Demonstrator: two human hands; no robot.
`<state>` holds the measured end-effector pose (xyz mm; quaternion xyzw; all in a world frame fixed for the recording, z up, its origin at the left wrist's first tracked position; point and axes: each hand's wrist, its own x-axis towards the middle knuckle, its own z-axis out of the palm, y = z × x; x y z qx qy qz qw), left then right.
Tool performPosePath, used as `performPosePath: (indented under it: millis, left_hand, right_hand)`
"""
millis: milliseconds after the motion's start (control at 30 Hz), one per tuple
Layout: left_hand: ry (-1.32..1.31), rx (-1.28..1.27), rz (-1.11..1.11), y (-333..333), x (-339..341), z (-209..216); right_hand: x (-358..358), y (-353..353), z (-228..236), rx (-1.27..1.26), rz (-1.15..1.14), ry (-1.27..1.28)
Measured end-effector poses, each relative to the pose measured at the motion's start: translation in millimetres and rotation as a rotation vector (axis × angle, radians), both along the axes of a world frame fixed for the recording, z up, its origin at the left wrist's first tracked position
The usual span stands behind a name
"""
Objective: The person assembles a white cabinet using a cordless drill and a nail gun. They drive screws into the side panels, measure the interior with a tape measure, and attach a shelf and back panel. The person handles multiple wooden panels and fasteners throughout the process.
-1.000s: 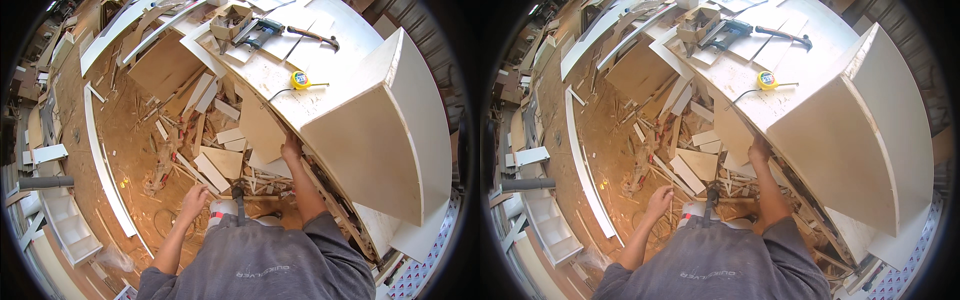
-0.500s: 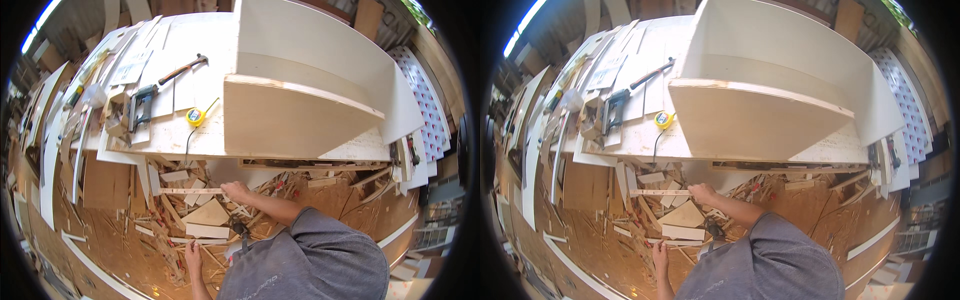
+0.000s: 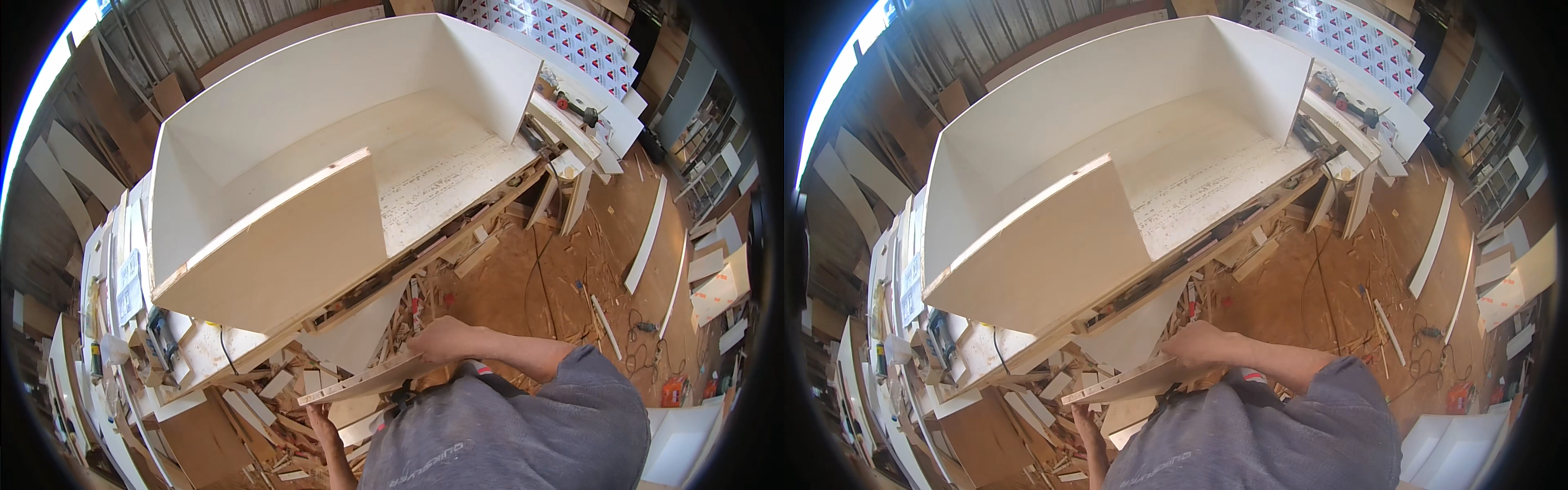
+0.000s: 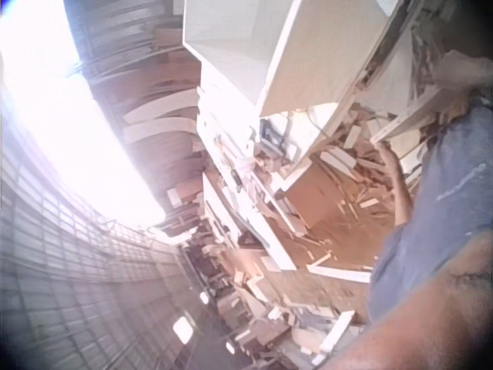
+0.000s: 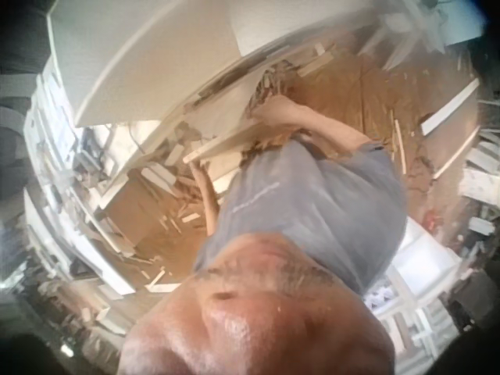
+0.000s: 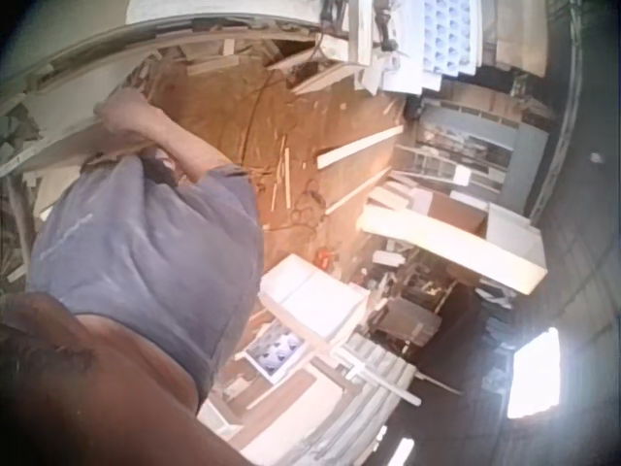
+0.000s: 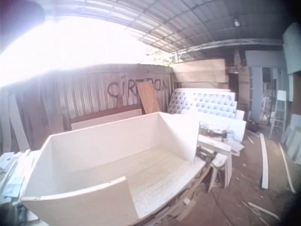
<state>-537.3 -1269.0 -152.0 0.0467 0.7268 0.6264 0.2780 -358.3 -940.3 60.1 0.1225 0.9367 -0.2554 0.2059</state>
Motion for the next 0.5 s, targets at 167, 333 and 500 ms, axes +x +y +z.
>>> performPosePath:
  millis: [167,333,500]
  left_hand:
    - [0.109,0.084,-0.105,110,49,28]
    - [0.25,0.006,-0.211,226,125,88]
    - [0.333,0.012,-0.299,293,185,113]
  right_hand:
    - [110,61,22,0.031,-0.152,0.1]
    - [232,109,38,-0.04,-0.531,0.143]
    - [313,148,37,-0.1,-0.646,0.172]
